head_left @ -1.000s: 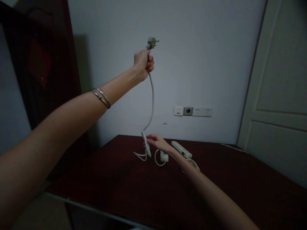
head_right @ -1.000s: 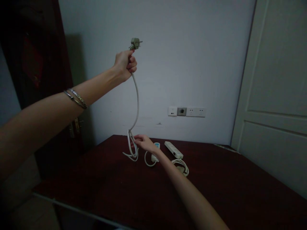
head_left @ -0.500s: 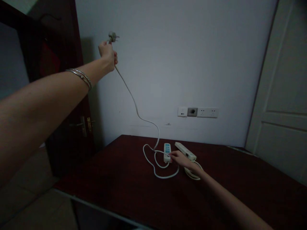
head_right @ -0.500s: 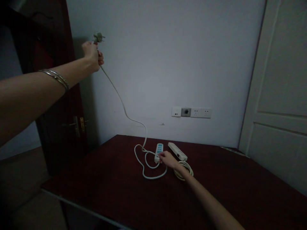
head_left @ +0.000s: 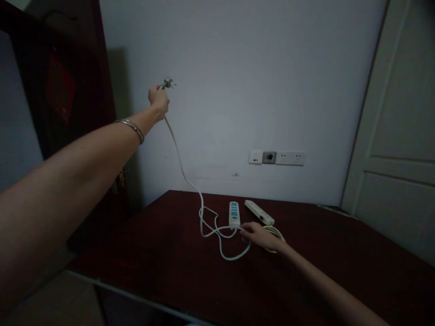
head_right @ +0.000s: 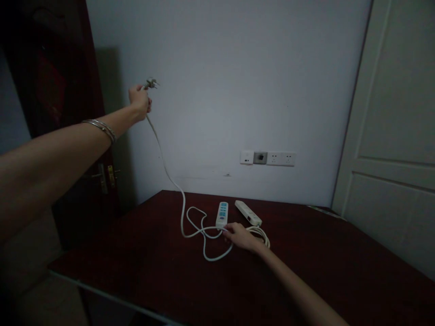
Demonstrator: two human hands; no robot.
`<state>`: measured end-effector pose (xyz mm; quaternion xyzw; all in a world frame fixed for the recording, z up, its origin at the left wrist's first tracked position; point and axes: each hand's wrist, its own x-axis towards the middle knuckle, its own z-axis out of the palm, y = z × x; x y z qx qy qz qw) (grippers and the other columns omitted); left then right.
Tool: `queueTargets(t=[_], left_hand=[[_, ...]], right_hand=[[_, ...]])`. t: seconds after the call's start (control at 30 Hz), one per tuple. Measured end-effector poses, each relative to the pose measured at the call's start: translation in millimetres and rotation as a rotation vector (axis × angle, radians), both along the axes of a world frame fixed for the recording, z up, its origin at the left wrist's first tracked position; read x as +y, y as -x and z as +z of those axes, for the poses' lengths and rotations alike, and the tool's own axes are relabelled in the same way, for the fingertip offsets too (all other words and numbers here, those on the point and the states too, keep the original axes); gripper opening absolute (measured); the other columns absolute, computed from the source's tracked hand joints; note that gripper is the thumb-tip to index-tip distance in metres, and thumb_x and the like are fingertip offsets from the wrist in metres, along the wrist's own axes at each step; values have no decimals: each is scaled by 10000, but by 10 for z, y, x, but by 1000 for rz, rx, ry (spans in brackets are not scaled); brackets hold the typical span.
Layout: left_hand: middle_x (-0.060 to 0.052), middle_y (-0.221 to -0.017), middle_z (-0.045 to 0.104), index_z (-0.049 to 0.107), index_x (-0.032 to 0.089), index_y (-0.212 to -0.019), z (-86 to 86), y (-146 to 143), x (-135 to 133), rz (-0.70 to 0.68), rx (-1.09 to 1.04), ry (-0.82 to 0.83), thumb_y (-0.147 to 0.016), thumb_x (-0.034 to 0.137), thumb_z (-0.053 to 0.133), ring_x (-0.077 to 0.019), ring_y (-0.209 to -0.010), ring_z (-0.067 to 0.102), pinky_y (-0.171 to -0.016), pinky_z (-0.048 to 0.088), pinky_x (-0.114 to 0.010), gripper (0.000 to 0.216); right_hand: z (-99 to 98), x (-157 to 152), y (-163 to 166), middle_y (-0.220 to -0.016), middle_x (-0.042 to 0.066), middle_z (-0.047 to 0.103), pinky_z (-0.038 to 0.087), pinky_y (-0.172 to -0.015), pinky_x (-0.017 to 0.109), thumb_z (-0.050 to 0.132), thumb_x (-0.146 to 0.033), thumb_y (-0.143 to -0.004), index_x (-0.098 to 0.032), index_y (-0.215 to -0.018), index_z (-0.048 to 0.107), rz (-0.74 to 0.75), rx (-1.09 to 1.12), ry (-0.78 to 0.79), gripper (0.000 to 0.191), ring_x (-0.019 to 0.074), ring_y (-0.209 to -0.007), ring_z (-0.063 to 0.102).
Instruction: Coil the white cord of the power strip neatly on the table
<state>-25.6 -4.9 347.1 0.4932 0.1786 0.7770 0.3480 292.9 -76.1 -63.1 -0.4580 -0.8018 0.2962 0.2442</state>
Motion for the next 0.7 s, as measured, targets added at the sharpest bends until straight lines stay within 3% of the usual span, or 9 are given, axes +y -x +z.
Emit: queueTargets(t=[0.1, 0.17, 0.3, 0.47, 0.7], left_hand=[[52, -497, 266, 470, 198, -862, -183, -196, 151, 290, 129, 9, -876, 122, 406, -99, -516, 169, -518, 54, -258, 101], [51, -465, 300, 494, 188, -791, -320, -296, 229, 304, 178, 75, -830, 147, 479, -90, -472, 194, -498, 65, -258, 59], [50, -421, 338, 497, 186, -736, -694, -490, 350, 193, 151, 167, -758, 219, 574, -67, -377, 218, -436, 72, -239, 87], [59, -396, 354, 520, 166, -777, -1310, -753, 421, -54, 88, 339, -734, 175, 549, -42, -312, 213, -385, 55, -199, 53], [73, -420, 360, 514, 154, -876, -2062, -931, 348, -183, 32, 366, -716, 157, 467, -36, -290, 194, -354, 87, -189, 166]], right_hand=[[102, -112, 58, -742, 48, 627, 398, -592, 235, 464, -329, -827, -132, -850, 630, 18, -151, -131, 259, 138, -636, 543], [144, -194, 73, -763, 53, 631, 396, -591, 239, 470, -375, -828, -140, -927, 632, 35, -214, -155, 303, 145, -640, 549], [129, -328, 74, -852, 84, 641, 421, -642, 259, 468, -430, -826, -144, -1027, 613, 43, -295, -184, 379, 176, -719, 588], [32, -372, 45, -1062, 120, 608, 407, -844, 309, 448, -304, -833, -146, -1096, 591, 15, -337, -274, 338, 223, -974, 570], [22, -327, 19, -1028, 110, 602, 405, -845, 282, 404, -234, -841, -139, -1060, 588, -36, -283, -331, 301, 195, -942, 566]])
